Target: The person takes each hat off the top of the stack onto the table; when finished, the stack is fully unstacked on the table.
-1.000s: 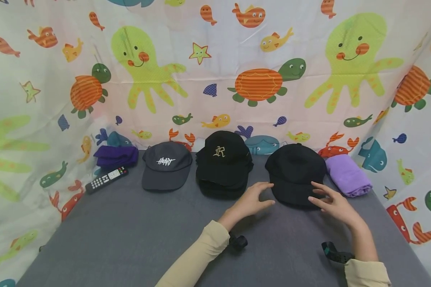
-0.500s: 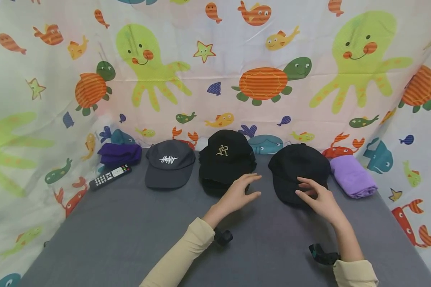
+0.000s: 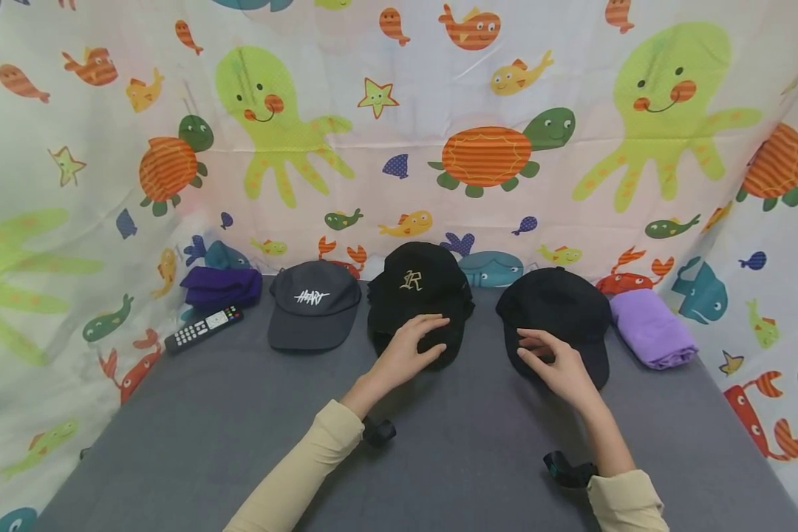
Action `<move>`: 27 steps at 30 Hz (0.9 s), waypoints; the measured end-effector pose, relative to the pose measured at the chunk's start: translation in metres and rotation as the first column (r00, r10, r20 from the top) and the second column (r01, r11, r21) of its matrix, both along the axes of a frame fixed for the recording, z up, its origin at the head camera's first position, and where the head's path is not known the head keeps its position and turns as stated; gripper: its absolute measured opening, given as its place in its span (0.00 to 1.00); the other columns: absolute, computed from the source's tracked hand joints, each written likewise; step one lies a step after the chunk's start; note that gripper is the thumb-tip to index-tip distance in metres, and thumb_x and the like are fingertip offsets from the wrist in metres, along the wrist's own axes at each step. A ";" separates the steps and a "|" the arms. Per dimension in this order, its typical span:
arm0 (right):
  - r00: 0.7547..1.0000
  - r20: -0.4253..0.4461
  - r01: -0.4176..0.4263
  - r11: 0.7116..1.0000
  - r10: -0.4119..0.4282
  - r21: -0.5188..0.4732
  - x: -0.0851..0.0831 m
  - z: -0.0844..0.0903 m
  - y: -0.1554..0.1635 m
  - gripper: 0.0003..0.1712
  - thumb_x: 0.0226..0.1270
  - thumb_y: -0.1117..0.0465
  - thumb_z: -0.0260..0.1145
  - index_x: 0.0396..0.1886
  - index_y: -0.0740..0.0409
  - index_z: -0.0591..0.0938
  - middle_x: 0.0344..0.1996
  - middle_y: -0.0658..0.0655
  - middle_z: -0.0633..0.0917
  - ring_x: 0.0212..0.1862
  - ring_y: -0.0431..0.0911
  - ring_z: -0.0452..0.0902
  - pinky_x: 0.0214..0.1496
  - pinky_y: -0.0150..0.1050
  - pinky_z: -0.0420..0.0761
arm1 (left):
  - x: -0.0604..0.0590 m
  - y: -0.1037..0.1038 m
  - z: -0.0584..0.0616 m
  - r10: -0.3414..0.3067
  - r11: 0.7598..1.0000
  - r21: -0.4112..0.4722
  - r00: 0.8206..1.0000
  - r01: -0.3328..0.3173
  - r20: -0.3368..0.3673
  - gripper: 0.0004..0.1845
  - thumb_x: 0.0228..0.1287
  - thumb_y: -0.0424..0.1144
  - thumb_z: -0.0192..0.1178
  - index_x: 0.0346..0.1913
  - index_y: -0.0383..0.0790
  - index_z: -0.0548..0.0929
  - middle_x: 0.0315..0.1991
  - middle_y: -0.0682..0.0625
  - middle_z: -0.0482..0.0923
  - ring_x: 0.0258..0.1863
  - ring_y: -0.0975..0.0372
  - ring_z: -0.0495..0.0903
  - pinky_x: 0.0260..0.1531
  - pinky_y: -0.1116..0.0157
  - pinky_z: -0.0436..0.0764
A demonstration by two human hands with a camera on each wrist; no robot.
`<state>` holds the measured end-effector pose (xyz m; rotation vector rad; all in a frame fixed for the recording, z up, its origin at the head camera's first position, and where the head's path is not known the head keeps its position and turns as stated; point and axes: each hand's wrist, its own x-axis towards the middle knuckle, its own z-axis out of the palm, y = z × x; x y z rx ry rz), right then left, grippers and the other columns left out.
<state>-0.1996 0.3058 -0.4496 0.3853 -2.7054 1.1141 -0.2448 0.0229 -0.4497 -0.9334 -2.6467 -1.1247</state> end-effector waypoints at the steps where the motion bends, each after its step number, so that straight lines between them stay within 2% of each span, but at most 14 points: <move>1: 1.000 0.006 -0.003 1.000 0.003 -0.012 -0.002 -0.001 -0.002 0.21 0.66 0.56 0.61 0.58 0.54 0.75 0.45 0.61 0.83 0.39 0.29 0.76 0.31 0.31 0.78 | -0.001 -0.003 0.000 0.003 1.000 0.011 1.000 -0.003 -0.002 0.24 0.64 0.40 0.59 0.63 0.45 0.72 0.62 0.50 0.68 0.61 0.60 0.68 0.58 0.62 0.71; 4: 1.000 0.031 0.000 1.000 0.001 -0.031 -0.009 -0.004 -0.009 0.22 0.67 0.53 0.60 0.59 0.53 0.75 0.46 0.60 0.83 0.40 0.32 0.76 0.32 0.31 0.78 | -0.004 -0.011 0.000 0.021 0.998 0.053 1.000 -0.021 -0.008 0.23 0.64 0.39 0.59 0.62 0.44 0.73 0.60 0.50 0.70 0.55 0.60 0.72 0.53 0.64 0.73; 7: 0.999 0.043 0.011 0.999 -0.010 -0.041 -0.015 -0.007 -0.017 0.21 0.67 0.52 0.60 0.58 0.51 0.75 0.46 0.59 0.83 0.41 0.41 0.78 0.34 0.31 0.78 | -0.008 -0.018 -0.002 0.045 0.996 0.080 0.999 -0.042 -0.026 0.21 0.64 0.39 0.59 0.60 0.44 0.74 0.58 0.51 0.72 0.49 0.61 0.73 0.49 0.65 0.75; 13: 1.000 0.021 0.002 0.999 -0.001 -0.050 -0.024 -0.008 -0.033 0.20 0.67 0.53 0.59 0.57 0.53 0.76 0.46 0.61 0.83 0.44 0.54 0.79 0.35 0.33 0.78 | -0.017 -0.030 -0.008 0.093 0.989 0.119 0.995 -0.089 -0.036 0.20 0.63 0.38 0.59 0.58 0.44 0.76 0.55 0.51 0.73 0.48 0.60 0.73 0.48 0.64 0.75; 18: 1.000 -0.002 -0.022 0.998 0.022 -0.067 -0.031 -0.010 -0.046 0.19 0.68 0.56 0.59 0.56 0.57 0.76 0.45 0.62 0.83 0.43 0.56 0.79 0.36 0.36 0.78 | -0.026 -0.039 -0.011 0.130 0.984 0.126 0.991 -0.125 -0.031 0.19 0.63 0.38 0.60 0.57 0.43 0.77 0.53 0.50 0.74 0.48 0.59 0.73 0.48 0.61 0.75; 24: 0.998 0.031 -0.054 0.989 0.059 -0.141 -0.043 -0.013 -0.064 0.22 0.68 0.56 0.59 0.59 0.59 0.73 0.45 0.64 0.82 0.46 0.57 0.78 0.43 0.47 0.79 | -0.038 -0.051 -0.016 0.195 0.976 0.098 0.981 -0.193 -0.012 0.19 0.63 0.42 0.60 0.56 0.43 0.78 0.52 0.49 0.74 0.47 0.58 0.72 0.50 0.59 0.73; 27: 0.997 0.046 -0.049 0.986 0.057 -0.160 -0.050 -0.016 -0.073 0.25 0.67 0.55 0.59 0.61 0.60 0.71 0.47 0.64 0.81 0.46 0.58 0.78 0.44 0.49 0.79 | -0.044 -0.055 -0.018 0.211 0.972 0.105 0.977 -0.209 -0.009 0.19 0.62 0.43 0.61 0.55 0.42 0.79 0.52 0.47 0.75 0.48 0.55 0.72 0.50 0.57 0.72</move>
